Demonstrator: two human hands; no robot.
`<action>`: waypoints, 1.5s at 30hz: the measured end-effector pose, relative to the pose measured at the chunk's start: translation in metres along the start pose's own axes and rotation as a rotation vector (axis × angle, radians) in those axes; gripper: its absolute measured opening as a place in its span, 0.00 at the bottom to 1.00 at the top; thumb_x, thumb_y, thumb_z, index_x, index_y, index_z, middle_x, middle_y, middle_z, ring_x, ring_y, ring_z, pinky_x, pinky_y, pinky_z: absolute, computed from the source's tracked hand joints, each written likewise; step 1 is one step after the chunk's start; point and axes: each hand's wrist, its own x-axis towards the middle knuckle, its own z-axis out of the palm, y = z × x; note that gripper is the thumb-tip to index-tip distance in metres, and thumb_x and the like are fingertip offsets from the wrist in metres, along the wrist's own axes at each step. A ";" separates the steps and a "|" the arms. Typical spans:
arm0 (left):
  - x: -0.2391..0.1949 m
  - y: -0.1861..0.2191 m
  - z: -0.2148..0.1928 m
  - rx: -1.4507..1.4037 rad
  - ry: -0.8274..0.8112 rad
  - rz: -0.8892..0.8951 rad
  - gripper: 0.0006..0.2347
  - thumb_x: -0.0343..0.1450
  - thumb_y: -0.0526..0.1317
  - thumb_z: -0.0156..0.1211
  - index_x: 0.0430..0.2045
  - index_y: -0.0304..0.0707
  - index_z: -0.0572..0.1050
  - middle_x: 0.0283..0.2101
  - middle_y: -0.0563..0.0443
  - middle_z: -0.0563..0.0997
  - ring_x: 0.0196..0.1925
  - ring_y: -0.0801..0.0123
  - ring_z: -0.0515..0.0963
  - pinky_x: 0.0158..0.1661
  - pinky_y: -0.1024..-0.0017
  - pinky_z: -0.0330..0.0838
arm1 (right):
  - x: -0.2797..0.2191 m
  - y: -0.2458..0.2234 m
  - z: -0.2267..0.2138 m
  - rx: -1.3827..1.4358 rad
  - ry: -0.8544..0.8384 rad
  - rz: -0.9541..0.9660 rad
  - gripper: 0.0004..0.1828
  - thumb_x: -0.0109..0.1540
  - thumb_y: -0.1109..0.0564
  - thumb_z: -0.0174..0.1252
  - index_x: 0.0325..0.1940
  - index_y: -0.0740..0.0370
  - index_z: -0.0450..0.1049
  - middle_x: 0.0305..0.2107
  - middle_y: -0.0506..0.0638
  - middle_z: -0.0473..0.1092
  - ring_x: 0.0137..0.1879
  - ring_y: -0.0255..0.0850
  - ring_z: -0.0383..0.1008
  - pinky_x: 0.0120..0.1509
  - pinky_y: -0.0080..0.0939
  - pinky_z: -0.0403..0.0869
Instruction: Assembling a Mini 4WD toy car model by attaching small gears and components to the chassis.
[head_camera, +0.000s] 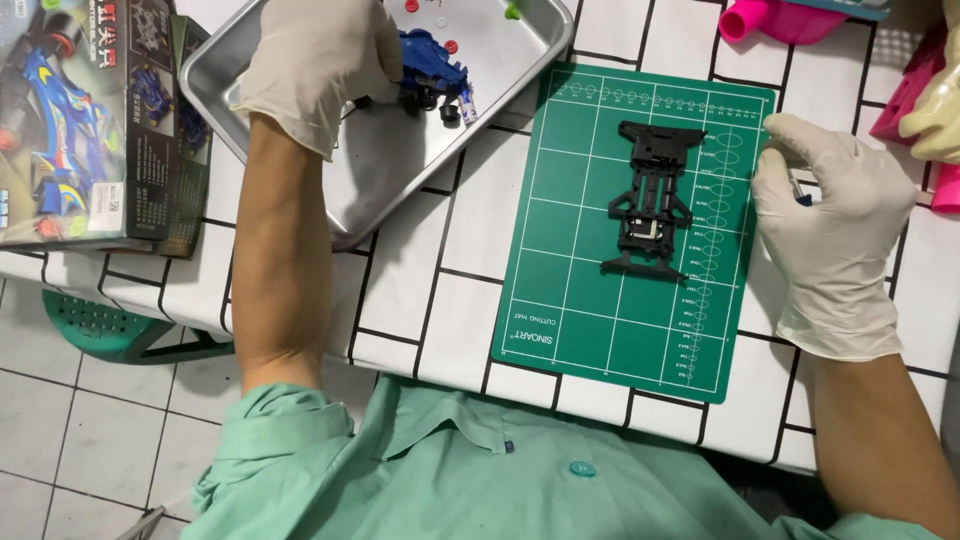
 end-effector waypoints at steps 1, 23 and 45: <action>-0.001 -0.006 0.003 0.043 -0.056 -0.068 0.14 0.52 0.35 0.73 0.25 0.62 0.85 0.36 0.57 0.82 0.35 0.53 0.83 0.36 0.63 0.76 | 0.000 0.000 0.000 -0.001 -0.007 0.004 0.10 0.73 0.72 0.68 0.57 0.68 0.88 0.40 0.54 0.82 0.41 0.48 0.78 0.49 0.45 0.73; -0.014 -0.010 -0.008 0.028 -0.126 -0.106 0.12 0.56 0.44 0.72 0.33 0.57 0.86 0.33 0.49 0.83 0.36 0.53 0.81 0.38 0.56 0.74 | -0.003 0.006 0.002 0.039 0.008 0.016 0.10 0.72 0.73 0.69 0.56 0.70 0.87 0.44 0.56 0.84 0.44 0.48 0.81 0.51 0.45 0.74; -0.039 0.075 -0.010 -0.850 -0.405 0.831 0.11 0.81 0.42 0.48 0.49 0.32 0.72 0.41 0.53 0.74 0.42 0.75 0.73 0.45 0.79 0.70 | 0.009 -0.027 -0.006 0.212 0.030 0.033 0.13 0.69 0.77 0.67 0.56 0.72 0.86 0.40 0.58 0.82 0.35 0.45 0.72 0.42 0.43 0.69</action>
